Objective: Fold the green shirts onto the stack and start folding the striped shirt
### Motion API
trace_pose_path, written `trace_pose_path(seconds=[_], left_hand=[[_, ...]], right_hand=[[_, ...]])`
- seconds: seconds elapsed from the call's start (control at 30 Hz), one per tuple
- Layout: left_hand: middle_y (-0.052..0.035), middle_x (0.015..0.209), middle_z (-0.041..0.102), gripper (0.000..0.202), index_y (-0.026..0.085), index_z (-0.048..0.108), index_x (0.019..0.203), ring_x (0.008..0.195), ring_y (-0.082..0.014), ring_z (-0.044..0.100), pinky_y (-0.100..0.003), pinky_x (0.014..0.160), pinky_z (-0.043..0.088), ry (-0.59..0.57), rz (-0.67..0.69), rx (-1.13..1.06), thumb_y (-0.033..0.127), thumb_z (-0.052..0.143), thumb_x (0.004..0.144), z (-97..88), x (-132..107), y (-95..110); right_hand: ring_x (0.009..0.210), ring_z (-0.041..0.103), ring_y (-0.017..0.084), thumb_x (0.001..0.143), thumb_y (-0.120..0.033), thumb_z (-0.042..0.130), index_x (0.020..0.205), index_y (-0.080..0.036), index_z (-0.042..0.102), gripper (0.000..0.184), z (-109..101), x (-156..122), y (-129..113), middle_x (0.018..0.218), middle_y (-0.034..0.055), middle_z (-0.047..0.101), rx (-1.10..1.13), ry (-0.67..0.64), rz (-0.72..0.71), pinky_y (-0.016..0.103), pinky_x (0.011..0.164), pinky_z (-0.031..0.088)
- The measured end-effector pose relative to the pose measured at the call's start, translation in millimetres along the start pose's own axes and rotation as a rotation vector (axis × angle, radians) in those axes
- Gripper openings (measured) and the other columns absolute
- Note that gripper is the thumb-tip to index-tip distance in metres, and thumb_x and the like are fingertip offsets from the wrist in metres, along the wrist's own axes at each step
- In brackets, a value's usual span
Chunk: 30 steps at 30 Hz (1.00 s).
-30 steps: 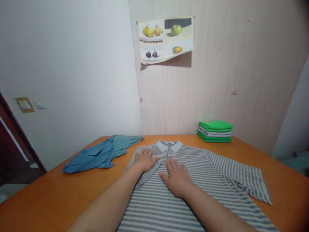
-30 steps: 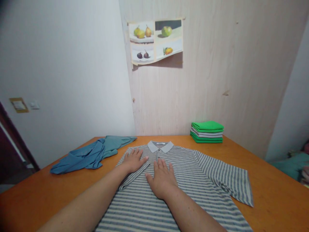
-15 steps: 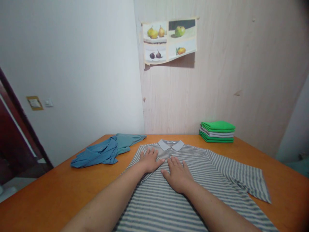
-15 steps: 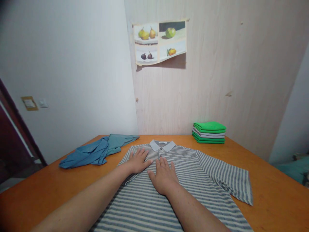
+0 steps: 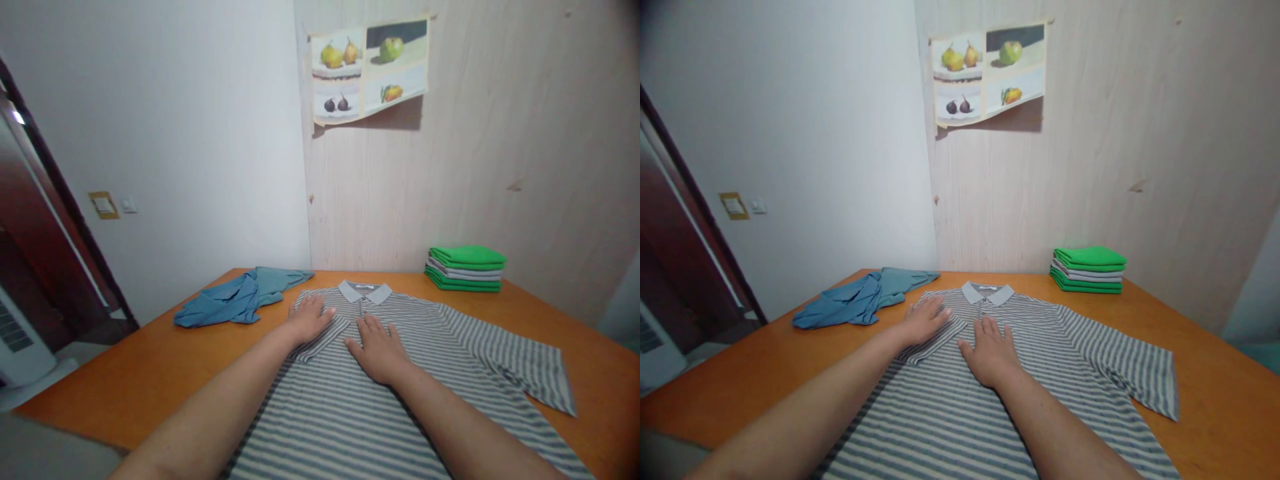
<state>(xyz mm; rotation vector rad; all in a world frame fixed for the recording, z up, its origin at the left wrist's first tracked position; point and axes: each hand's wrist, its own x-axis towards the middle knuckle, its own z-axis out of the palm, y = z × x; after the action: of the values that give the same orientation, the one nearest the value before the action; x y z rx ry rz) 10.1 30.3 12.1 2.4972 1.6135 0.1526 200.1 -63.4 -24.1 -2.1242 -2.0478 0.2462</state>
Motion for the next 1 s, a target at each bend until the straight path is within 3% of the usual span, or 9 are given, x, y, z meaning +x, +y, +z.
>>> trace_pose_path(seconds=[0.2, 0.33, 0.53, 0.67, 0.8, 1.0], left_hand=[[-0.01, 0.167, 0.011, 0.094, 0.021, 0.022, 0.159, 0.154, -0.0334, 0.006, -0.061, 0.12, 0.007, -0.065, 0.008, 0.079, 0.081, 0.012, 0.088, 14.0, -18, -6], [-0.0111, 0.167, 0.012, 0.094, 0.021, 0.023, 0.159, 0.154, -0.0346, 0.007, -0.063, 0.119, 0.009, -0.065, -0.012, 0.077, 0.081, 0.014, 0.088, 9.0, -17, -4], [-0.0105, 0.167, 0.013, 0.091, 0.023, 0.024, 0.159, 0.153, -0.0365, 0.009, -0.066, 0.117, 0.009, -0.002, -0.017, 0.055, 0.079, 0.01, 0.089, -0.8, -20, 21], [-0.0095, 0.166, 0.012, 0.091, 0.022, 0.023, 0.159, 0.154, -0.0347, 0.008, -0.066, 0.118, 0.008, -0.012, 0.042, 0.017, 0.078, 0.006, 0.09, 15.6, -30, 38], [-0.0093, 0.166, 0.016, 0.09, 0.023, 0.029, 0.158, 0.153, -0.0341, 0.01, -0.064, 0.119, 0.008, -0.006, 0.077, 0.012, 0.077, 0.005, 0.09, 33.9, -35, 42], [-0.009, 0.166, 0.018, 0.092, 0.023, 0.031, 0.157, 0.153, -0.035, 0.01, -0.064, 0.119, 0.009, 0.005, 0.104, 0.004, 0.079, 0.006, 0.089, 35.3, -36, 42]], right_hand=[[0.154, 0.007, 0.029, 0.095, -0.067, 0.022, 0.159, -0.011, 0.023, 0.085, -3, -2, -2, 0.167, 0.014, 0.014, 0.011, -0.003, 0.004, 0.054, 0.12, -0.002], [0.154, 0.007, 0.028, 0.095, -0.067, 0.023, 0.159, -0.012, 0.023, 0.085, -6, -3, -3, 0.167, 0.0133, 0.013, 0.018, -0.015, 0.011, 0.052, 0.121, -0.001], [0.154, 0.007, 0.029, 0.095, -0.067, 0.024, 0.159, -0.013, 0.024, 0.083, -6, -3, -3, 0.167, 0.0133, 0.013, 0.022, -0.006, 0.003, 0.054, 0.12, -0.001], [0.154, 0.01, 0.029, 0.097, -0.062, 0.021, 0.158, -0.013, 0.025, 0.079, -3, -2, -1, 0.167, 0.0139, 0.015, 0.033, 0.02, -0.012, 0.055, 0.12, 0.001], [0.154, 0.01, 0.028, 0.099, -0.053, 0.021, 0.158, -0.012, 0.026, 0.072, -2, -1, 0, 0.166, 0.0127, 0.017, 0.034, 0.022, -0.015, 0.054, 0.121, 0.001], [0.154, 0.011, 0.028, 0.097, -0.049, 0.034, 0.158, -0.011, 0.027, 0.073, -11, 4, 10, 0.166, 0.0125, 0.018, 0.133, -0.012, -0.018, 0.051, 0.122, 0.007]])
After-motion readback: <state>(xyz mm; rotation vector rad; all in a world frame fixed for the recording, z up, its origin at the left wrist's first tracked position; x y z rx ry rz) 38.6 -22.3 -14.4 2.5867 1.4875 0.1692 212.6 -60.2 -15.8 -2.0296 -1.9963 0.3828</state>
